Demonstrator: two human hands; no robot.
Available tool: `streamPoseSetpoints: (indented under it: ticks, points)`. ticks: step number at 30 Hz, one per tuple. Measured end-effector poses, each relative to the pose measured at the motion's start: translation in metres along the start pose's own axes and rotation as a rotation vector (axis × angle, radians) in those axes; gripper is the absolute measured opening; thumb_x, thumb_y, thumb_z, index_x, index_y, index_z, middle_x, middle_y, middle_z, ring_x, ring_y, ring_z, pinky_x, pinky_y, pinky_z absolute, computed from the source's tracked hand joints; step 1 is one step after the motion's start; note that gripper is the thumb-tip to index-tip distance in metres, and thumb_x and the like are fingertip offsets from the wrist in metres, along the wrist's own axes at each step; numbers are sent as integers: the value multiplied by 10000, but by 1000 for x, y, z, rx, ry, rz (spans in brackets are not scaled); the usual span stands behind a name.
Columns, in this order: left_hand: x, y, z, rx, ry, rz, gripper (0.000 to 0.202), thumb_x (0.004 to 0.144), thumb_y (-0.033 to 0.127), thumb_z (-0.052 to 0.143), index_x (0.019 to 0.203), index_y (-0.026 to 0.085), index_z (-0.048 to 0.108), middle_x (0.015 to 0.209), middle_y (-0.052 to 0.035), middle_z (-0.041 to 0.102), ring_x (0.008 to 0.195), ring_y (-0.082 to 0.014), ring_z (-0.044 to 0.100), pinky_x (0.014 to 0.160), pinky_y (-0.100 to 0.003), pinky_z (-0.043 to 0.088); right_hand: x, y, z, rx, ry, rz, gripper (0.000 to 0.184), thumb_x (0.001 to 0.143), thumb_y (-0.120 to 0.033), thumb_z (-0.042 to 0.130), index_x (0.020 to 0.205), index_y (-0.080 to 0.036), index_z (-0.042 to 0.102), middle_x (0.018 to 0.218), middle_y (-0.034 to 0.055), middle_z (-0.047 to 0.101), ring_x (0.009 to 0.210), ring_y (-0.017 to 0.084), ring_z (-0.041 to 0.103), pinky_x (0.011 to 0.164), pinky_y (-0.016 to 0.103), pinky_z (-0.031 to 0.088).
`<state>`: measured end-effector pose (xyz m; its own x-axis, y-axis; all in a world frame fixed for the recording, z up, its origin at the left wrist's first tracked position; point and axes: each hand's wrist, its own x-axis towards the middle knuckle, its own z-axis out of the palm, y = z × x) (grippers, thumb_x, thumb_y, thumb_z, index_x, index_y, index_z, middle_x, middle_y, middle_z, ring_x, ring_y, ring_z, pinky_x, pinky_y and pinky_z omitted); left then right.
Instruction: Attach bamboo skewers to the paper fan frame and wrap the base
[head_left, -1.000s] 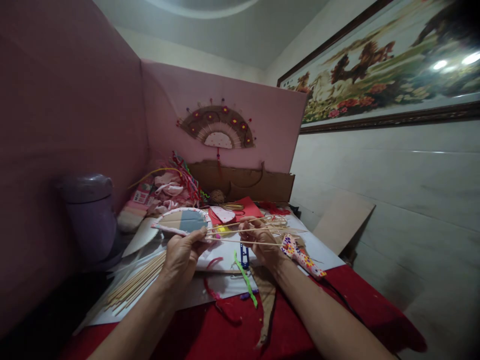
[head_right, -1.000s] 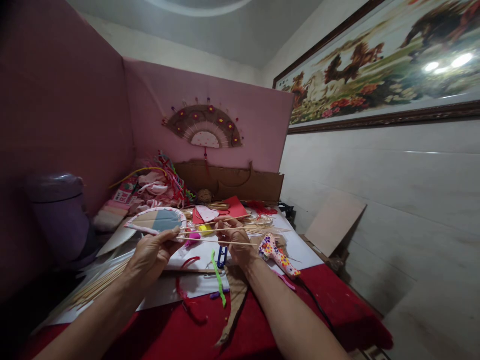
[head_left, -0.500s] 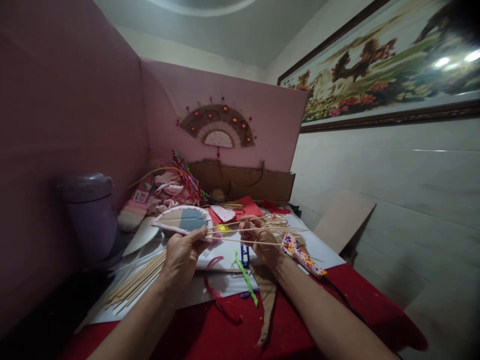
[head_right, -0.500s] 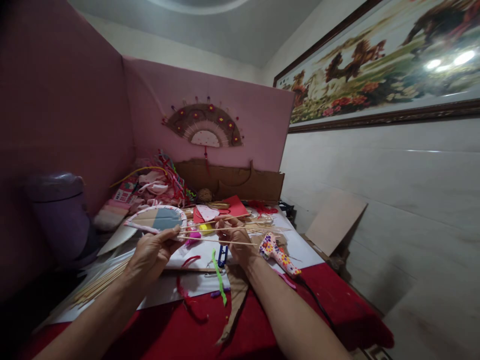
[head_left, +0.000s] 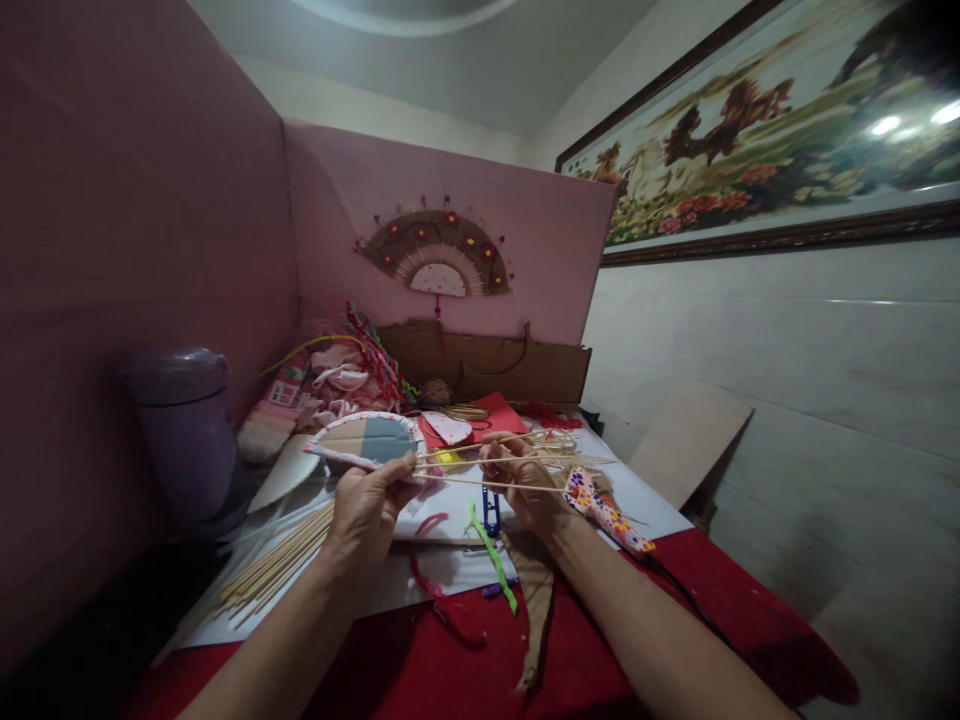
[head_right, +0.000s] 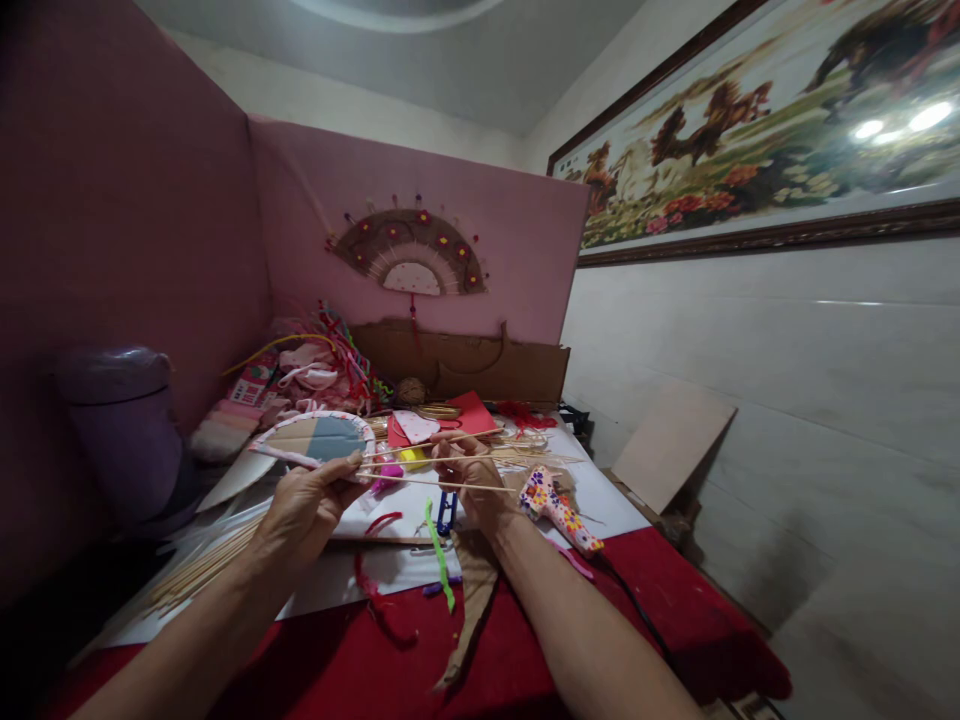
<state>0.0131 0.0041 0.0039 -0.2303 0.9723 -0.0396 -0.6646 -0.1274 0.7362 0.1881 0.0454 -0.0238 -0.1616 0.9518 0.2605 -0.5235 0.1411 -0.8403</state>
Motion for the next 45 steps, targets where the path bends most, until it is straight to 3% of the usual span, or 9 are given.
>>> streamPoseSetpoints:
  ticks: [45]
  points:
    - [-1,0,0,0,-5,3,108,589,-39,649,550,54,611,544,-59,640,505,-144,606,512,-290,577,-2,-3,3,-15,23,24,252,575,-297,789,753,-191,645,627,-45,554,491,58,445,422,181,275]
